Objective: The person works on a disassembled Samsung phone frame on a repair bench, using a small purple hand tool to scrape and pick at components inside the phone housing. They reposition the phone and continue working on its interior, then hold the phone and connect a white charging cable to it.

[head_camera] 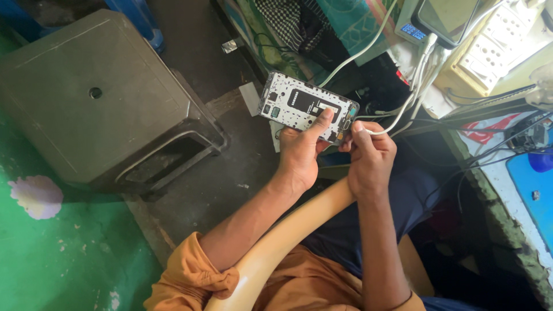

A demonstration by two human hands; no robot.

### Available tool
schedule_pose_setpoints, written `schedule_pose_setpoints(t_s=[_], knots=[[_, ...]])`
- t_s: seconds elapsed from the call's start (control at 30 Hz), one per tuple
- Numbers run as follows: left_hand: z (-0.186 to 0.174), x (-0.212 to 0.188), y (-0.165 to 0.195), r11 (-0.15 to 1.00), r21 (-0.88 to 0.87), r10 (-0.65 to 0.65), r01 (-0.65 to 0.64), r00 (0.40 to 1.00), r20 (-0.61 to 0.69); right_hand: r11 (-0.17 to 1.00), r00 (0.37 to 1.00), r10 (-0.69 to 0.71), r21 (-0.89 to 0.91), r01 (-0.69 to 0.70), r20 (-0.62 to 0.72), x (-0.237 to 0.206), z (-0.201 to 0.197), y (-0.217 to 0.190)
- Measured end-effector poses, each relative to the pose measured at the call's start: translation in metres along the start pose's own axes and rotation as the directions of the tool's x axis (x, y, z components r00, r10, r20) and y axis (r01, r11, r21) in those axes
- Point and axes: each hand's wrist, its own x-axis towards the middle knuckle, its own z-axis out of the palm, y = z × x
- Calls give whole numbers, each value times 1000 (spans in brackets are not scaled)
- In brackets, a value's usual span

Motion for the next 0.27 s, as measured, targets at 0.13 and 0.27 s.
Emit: schedule_pose_setpoints(t_s=[0.13,0.27], knots=[[2,0,0,998,-6,62,-62,998,22,995,999,-18,-101,15,-29,1,2,4],[1,-1,3,1000,-6,15,-15,1000,12,999,1000,24,-28,-24,-15,0,-3,3]])
